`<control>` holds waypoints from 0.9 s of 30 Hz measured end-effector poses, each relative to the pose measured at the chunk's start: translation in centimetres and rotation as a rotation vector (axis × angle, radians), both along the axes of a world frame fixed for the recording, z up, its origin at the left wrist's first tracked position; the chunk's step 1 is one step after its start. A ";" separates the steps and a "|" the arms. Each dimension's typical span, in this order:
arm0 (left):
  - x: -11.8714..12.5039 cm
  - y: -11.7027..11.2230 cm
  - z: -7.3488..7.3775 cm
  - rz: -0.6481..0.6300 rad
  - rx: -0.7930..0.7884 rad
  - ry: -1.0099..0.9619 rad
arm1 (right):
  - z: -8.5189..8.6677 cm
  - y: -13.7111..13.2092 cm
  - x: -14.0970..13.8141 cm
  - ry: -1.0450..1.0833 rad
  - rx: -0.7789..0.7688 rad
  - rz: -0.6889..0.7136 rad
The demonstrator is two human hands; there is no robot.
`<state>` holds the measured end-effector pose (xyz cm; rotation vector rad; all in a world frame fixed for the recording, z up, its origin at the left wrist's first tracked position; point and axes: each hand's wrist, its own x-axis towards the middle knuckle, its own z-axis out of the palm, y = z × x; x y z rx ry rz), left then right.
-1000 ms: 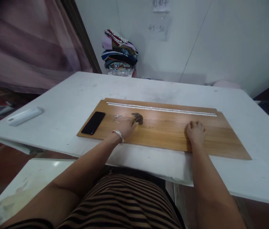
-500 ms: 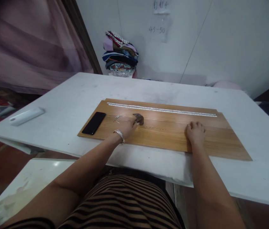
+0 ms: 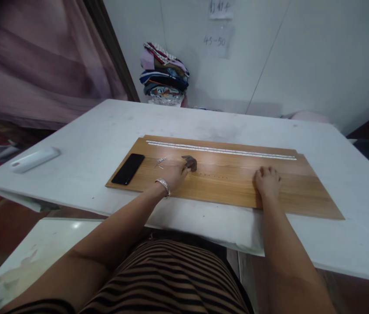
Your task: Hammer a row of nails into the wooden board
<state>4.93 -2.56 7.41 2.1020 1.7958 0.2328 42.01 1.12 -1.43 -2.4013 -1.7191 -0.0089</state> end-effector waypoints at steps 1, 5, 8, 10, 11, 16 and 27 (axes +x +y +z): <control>0.1 -0.1 0.1 0.020 -0.004 0.010 | 0.1 0.0 -0.1 0.004 -0.006 -0.001; 0.1 -0.2 0.6 0.023 -0.024 0.015 | 0.3 -0.1 -0.2 0.017 -0.009 -0.006; -0.1 -0.2 0.7 -0.003 -0.020 -0.019 | 0.3 -0.1 -0.3 0.028 0.009 -0.010; -0.1 -0.1 0.6 -0.008 -0.021 -0.037 | 0.2 -0.1 -0.3 0.037 0.021 -0.013; -0.1 -0.1 0.6 0.000 -0.025 -0.037 | 0.2 -0.1 -0.3 0.041 0.026 -0.012; 0.3 -0.2 0.7 0.056 -0.056 0.008 | 0.1 0.0 -0.2 0.038 0.019 -0.005; -0.1 0.0 0.5 0.031 -0.055 -0.035 | -0.4 0.1 0.0 0.011 0.035 -0.001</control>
